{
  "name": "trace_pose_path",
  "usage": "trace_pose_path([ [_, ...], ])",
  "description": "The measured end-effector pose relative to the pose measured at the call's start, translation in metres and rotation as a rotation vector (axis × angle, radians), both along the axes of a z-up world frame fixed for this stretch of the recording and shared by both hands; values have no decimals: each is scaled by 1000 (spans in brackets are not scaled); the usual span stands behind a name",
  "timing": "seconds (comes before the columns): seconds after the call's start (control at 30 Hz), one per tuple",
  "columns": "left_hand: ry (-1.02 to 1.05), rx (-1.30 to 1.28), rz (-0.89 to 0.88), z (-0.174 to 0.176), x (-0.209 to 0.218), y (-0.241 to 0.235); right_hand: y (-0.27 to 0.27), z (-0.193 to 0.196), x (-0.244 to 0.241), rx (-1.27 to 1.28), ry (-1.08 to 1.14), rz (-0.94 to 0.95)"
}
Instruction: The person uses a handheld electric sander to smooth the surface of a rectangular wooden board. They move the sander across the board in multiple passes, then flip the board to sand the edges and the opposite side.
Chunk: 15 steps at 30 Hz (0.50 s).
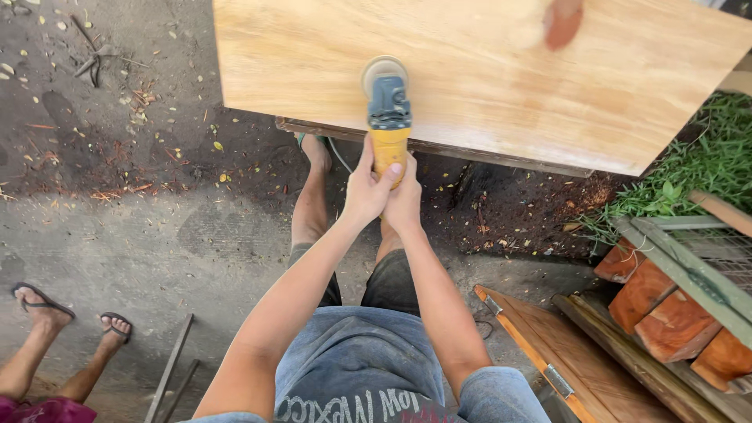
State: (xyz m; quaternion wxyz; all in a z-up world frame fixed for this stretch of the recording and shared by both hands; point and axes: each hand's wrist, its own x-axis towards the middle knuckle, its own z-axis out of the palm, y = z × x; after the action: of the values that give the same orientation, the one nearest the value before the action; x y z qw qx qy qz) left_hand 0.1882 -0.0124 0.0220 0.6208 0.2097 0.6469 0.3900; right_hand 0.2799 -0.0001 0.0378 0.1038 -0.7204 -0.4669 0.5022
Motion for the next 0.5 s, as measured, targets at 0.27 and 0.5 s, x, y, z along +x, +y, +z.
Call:
trace_pose_path([
  [0.27, 178, -116, -515, 23, 106, 37, -28, -27, 122, 196, 159, -341],
  [0.5, 118, -178, -490, 24, 109, 34, -31, -22, 127, 135, 126, -310],
])
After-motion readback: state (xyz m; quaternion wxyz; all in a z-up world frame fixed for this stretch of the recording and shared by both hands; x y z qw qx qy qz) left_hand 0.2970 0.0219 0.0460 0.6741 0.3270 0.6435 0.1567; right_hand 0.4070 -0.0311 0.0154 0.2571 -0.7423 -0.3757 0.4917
